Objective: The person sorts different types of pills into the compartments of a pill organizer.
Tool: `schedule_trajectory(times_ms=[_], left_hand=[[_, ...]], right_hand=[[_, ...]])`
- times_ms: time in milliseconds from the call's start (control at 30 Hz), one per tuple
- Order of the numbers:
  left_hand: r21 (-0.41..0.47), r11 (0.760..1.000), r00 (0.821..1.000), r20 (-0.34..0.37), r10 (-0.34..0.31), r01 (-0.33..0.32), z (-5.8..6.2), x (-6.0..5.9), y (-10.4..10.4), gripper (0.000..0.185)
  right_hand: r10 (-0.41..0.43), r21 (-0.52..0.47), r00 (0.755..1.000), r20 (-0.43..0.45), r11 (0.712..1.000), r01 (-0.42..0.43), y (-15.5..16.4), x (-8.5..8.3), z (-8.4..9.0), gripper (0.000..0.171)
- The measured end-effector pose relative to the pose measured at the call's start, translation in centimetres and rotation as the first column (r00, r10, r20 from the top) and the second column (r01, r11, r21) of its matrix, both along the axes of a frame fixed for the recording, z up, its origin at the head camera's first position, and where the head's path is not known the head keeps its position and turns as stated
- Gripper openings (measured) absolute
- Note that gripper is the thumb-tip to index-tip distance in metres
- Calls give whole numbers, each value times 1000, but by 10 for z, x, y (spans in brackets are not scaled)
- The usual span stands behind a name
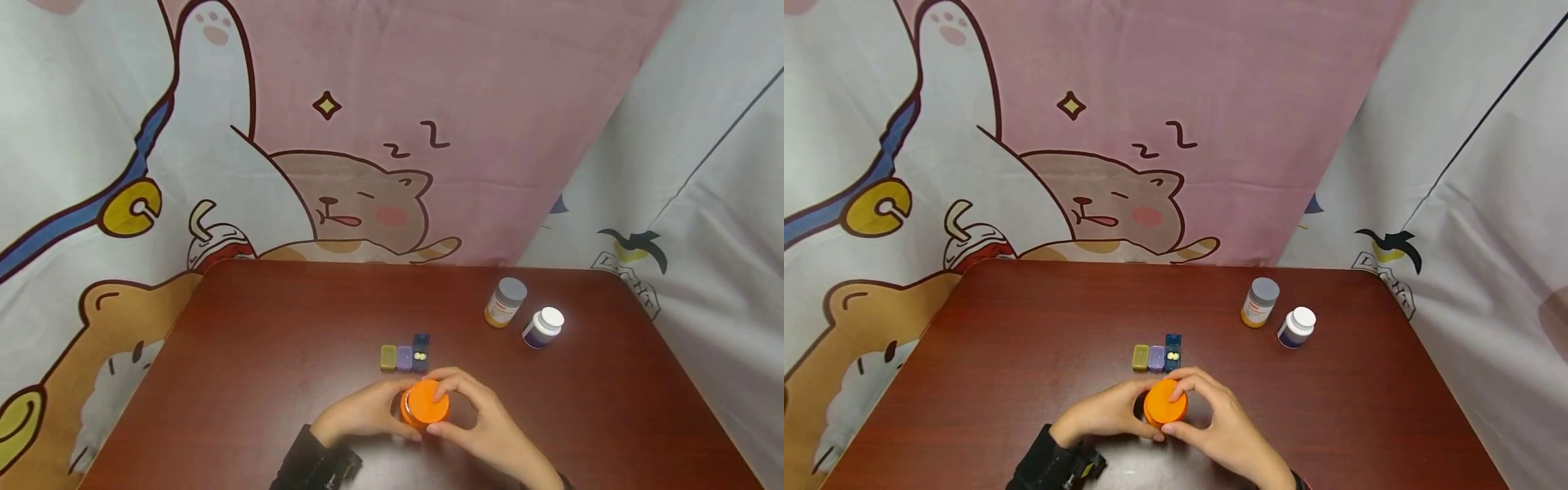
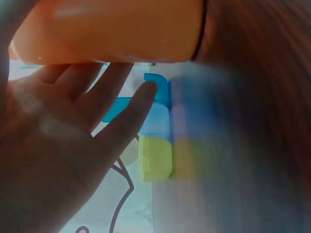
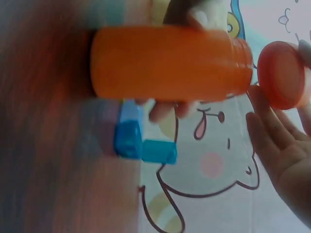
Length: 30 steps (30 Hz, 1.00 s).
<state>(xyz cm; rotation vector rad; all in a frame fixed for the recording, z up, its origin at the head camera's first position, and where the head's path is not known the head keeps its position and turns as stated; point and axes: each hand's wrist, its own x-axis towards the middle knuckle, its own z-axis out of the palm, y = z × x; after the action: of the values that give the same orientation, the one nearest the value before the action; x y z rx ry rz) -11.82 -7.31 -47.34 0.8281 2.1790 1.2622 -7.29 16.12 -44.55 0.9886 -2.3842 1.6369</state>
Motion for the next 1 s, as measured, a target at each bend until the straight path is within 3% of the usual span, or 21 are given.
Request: schedule_trajectory(times_ms=[200, 433, 633, 867, 1000], left_hand=[[39, 999, 998, 55, 6, -8, 0, 1, -2, 64], [48, 999, 1000, 16, -19, 18, -2, -1, -3, 74], [25, 999, 999, -17, -38, 38, -3, -2, -1, 75], [35, 999, 1000, 14, -26, 25, -1, -3, -1, 67], [27, 999, 1000, 21, -23, 23, -1, -2, -3, 63]], right_hand=[[30, 44, 1000, 9, 999, -30, -9, -7, -12, 37], [16, 65, 998, -68, 998, -12, -8, -11, -15, 38], [17, 122, 984, -178, 992, 5, -3, -15, -15, 56], [-48, 192, 975, -217, 977, 90, -4, -12, -14, 66], [-88, 278, 961, -263, 947, 163, -10, -7, -12, 76]])
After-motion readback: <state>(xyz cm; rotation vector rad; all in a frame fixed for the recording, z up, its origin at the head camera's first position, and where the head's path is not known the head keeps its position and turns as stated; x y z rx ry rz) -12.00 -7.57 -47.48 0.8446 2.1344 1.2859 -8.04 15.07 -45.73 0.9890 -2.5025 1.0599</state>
